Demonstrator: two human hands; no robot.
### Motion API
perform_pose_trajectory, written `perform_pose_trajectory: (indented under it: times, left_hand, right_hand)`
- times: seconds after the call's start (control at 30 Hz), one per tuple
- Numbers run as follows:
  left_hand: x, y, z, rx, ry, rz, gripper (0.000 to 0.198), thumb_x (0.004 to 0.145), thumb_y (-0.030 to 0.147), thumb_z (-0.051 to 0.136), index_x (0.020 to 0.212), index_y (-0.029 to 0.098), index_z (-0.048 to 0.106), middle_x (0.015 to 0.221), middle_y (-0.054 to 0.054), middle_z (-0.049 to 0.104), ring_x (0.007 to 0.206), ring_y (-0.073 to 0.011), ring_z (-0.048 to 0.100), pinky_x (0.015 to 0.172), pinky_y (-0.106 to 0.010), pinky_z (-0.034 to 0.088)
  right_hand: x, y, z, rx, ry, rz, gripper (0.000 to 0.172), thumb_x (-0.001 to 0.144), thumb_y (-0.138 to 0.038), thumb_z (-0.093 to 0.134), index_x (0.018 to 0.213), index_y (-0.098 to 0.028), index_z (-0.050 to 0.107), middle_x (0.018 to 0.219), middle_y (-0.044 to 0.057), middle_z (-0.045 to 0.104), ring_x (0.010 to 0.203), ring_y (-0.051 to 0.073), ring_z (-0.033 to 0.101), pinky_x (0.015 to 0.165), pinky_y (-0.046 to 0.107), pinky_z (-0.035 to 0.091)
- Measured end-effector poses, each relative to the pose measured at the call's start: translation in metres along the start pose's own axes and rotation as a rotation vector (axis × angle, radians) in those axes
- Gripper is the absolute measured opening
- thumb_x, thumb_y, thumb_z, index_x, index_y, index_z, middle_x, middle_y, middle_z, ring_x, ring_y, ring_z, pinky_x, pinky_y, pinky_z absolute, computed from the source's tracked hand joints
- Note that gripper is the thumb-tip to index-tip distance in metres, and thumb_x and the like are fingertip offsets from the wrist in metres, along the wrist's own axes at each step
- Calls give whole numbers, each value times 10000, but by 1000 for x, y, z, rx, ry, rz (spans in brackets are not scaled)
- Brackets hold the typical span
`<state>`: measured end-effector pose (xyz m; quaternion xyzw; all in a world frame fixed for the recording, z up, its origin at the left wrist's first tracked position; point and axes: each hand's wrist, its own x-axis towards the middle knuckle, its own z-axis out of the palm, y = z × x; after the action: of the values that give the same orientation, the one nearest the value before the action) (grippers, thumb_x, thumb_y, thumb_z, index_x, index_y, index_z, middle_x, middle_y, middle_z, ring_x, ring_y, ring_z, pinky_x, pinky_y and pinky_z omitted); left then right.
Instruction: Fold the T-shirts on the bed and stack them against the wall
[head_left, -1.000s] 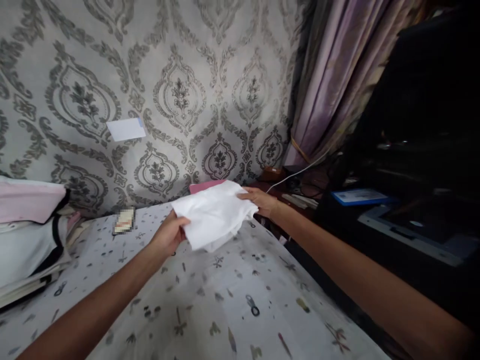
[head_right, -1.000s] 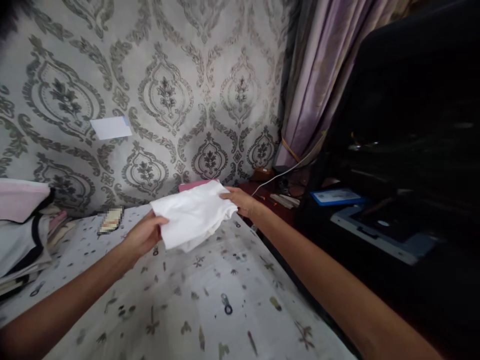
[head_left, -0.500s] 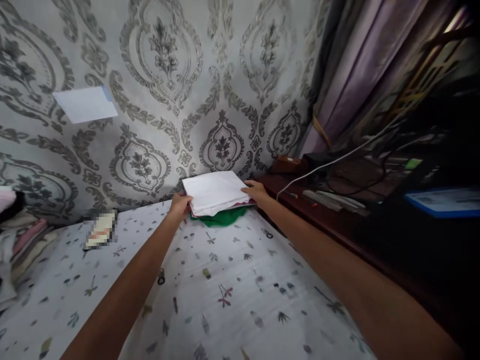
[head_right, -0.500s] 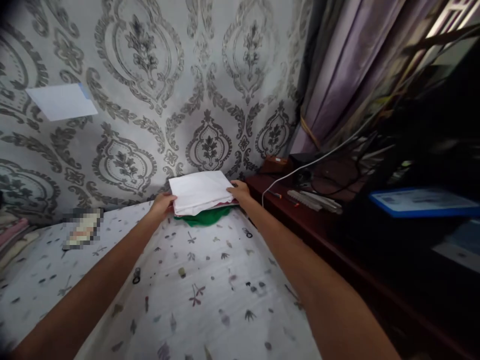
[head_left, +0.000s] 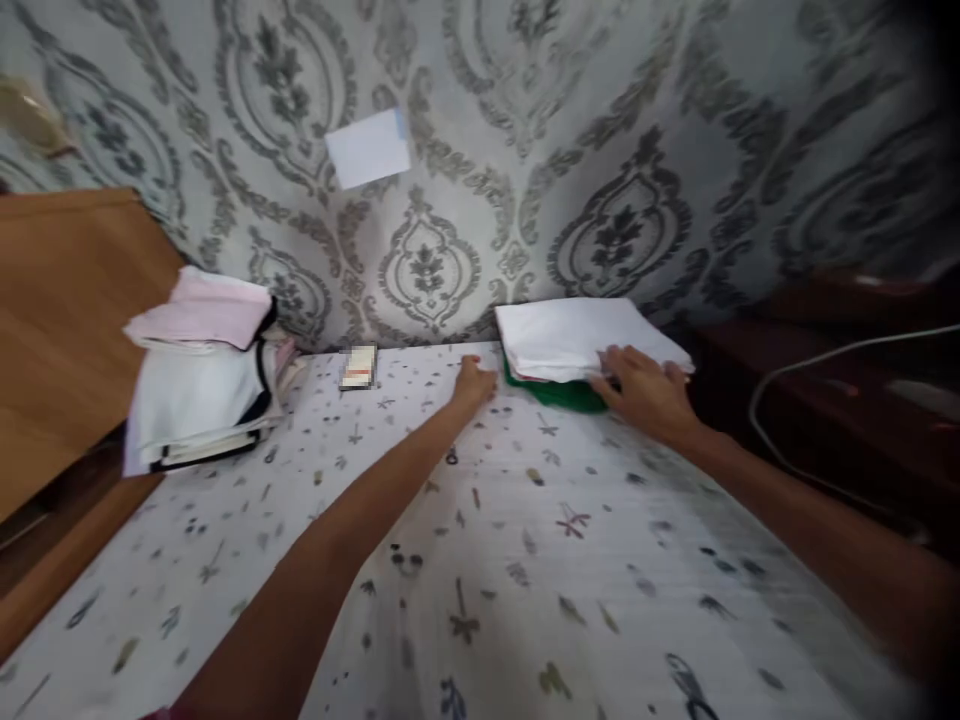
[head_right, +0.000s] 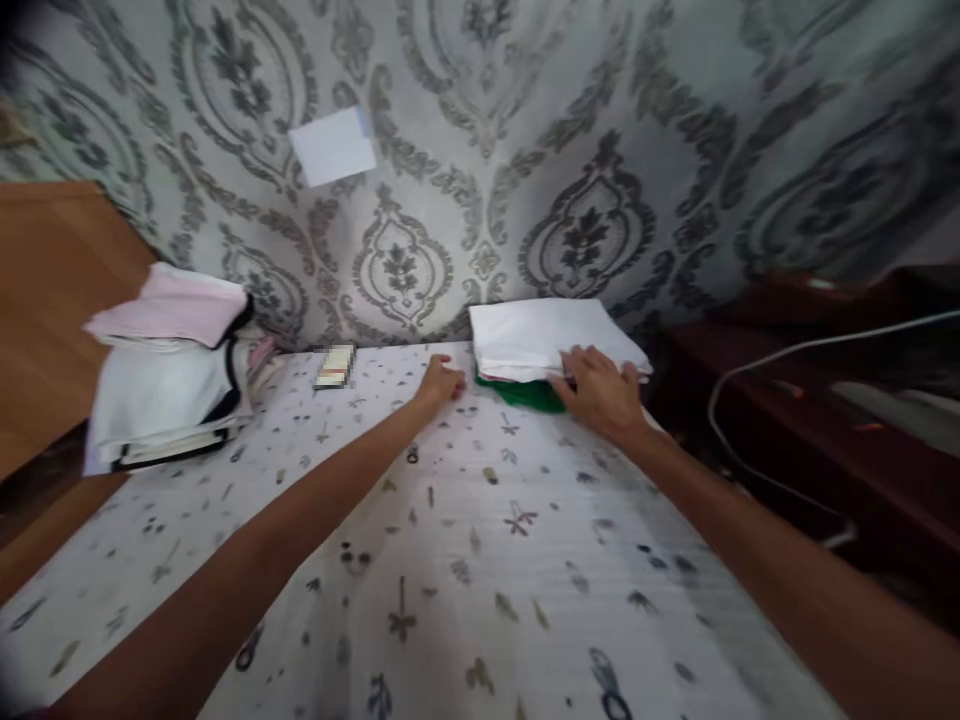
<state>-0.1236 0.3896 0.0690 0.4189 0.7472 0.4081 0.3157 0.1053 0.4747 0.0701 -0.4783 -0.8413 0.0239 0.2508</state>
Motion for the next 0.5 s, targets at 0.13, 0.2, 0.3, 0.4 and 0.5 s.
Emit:
perform_pose_trajectory:
  times: [0.13, 0.2, 0.3, 0.4, 0.5]
  left_hand:
    - [-61, -36, -51, 144, 25, 70, 340, 972, 247, 546, 1309, 296, 550, 1175, -88, 685, 961, -198, 682, 804, -354, 584]
    - [-88, -53, -93, 251, 67, 120, 388, 942, 187, 522, 1305, 325, 533, 1134, -77, 700, 979, -219, 686, 819, -374, 575]
    - [-117, -74, -171, 446, 193, 167, 375, 905, 141, 470, 1234, 291, 570, 1168, -102, 677, 1079, -252, 648, 946, -425, 524]
    - [-133, -85, -253, 648, 350, 176, 320, 882, 132, 462, 1154, 224, 603, 1219, -142, 644, 1176, -286, 588, 1047, -444, 456]
    - [-140, -82, -326, 824, 535, 160, 335, 882, 126, 425, 1165, 164, 601, 1237, -187, 614, 1219, -337, 537, 1035, -501, 442]
  right_hand:
    - [-42, -39, 4, -193, 45, -188, 469, 1008, -303, 347, 1347, -89, 591, 1416, 228, 586, 1408, 368, 441, 1132, 710, 223]
    - [-64, -52, 1, -202, 43, -253, 459, 995, -292, 341, 1259, -104, 666, 1395, 217, 608, 1374, 369, 485, 1122, 685, 282]
    - [-100, -66, -3, -96, -40, -370, 443, 967, -315, 356, 1090, -170, 756, 1292, 169, 689, 1271, 348, 589, 1089, 642, 376]
    - [-139, -81, -10, 43, -94, -428, 453, 970, -370, 356, 1029, -220, 779, 1182, 129, 744, 1175, 327, 659, 1082, 633, 408]
    - [-176, -100, -23, 131, -131, -445, 442, 981, -426, 380, 1033, -251, 783, 1149, 109, 757, 1112, 323, 692, 1051, 615, 465]
